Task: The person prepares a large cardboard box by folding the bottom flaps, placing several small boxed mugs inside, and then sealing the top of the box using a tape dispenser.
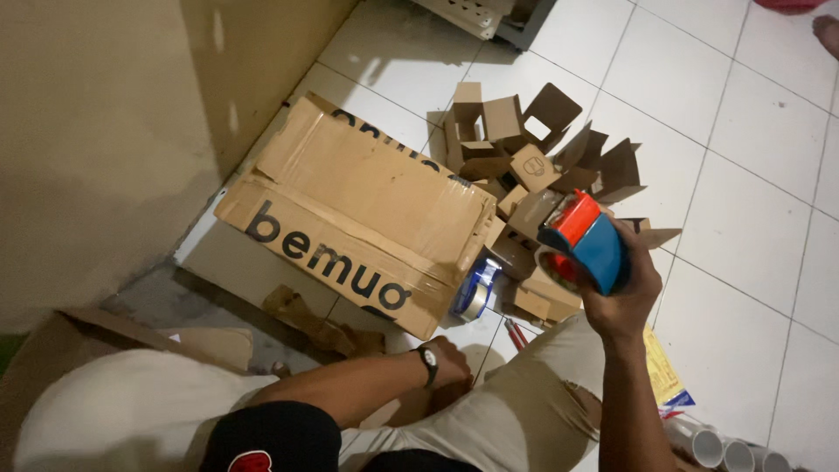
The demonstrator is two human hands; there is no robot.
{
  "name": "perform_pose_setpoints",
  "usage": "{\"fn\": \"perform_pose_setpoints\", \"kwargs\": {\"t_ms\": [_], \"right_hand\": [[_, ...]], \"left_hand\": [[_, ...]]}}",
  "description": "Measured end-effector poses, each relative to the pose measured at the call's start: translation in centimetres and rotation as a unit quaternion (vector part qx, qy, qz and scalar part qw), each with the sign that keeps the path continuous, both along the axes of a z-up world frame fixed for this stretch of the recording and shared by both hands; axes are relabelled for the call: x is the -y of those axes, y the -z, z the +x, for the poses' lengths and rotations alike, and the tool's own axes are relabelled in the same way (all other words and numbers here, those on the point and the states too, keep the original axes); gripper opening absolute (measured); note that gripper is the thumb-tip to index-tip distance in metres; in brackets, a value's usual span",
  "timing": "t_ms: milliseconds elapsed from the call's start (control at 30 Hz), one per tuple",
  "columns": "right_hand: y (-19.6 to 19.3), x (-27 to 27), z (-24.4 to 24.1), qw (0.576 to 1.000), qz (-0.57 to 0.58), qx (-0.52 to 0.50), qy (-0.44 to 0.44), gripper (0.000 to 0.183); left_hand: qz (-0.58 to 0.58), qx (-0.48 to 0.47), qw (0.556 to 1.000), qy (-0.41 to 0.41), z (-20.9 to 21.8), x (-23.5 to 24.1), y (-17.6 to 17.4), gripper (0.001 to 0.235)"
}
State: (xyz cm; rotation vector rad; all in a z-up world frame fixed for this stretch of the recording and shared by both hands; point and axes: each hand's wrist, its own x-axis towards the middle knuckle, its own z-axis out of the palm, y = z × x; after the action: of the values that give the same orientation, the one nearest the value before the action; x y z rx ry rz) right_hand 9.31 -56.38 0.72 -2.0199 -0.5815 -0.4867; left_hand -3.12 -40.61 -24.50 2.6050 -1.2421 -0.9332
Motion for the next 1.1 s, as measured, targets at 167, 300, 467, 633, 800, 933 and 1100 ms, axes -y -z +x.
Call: {"fn": "perform_pose_setpoints", "kwargs": {"t_ms": [167,300,467,633,800,933,1100], "right_hand": [[-0.1,-1.2,-0.4,1.000,-0.001,0.009,-0.019,0.062],[-0.3,-2.5,-0.2,0.999,0.006,0.016,-0.046,0.061],[-0.3,-3.7,-0.4,0.998,-0.003,0.029,-0.057,0.070],[-0.7,-4.8,-0.9,0.998,0.011,0.013,-0.061,0.065],[-0.4,-5.1,-0.7,0.997,0.026,0.030,-0.071,0.064],[-0.9,-5.9,-0.2,0.995,0.038,0.054,-0.080,0.061],[-2.5,-9.6,-0.7,0.988,0.004,0.124,-0.092,0.064]], "left_hand": [[-0.018,-0.060,0.995,0.077,-1.8,-2.5,2.2,0.048],[-0.032,0.054,0.989,0.138,-3.1,-2.5,6.9,0.066],[0.017,-0.115,0.990,0.081,-4.0,-3.8,7.2,0.028],[-0.051,-0.055,0.996,-0.053,-4.6,-5.2,5.1,0.044],[-0.110,-0.043,0.992,0.045,-3.1,-9.3,-6.8,0.095],[-0.318,-0.182,0.885,-0.287,2.8,-18.1,-25.7,0.049],[-0.483,-0.264,0.658,-0.514,6.6,-22.2,-36.1,0.093]]}}
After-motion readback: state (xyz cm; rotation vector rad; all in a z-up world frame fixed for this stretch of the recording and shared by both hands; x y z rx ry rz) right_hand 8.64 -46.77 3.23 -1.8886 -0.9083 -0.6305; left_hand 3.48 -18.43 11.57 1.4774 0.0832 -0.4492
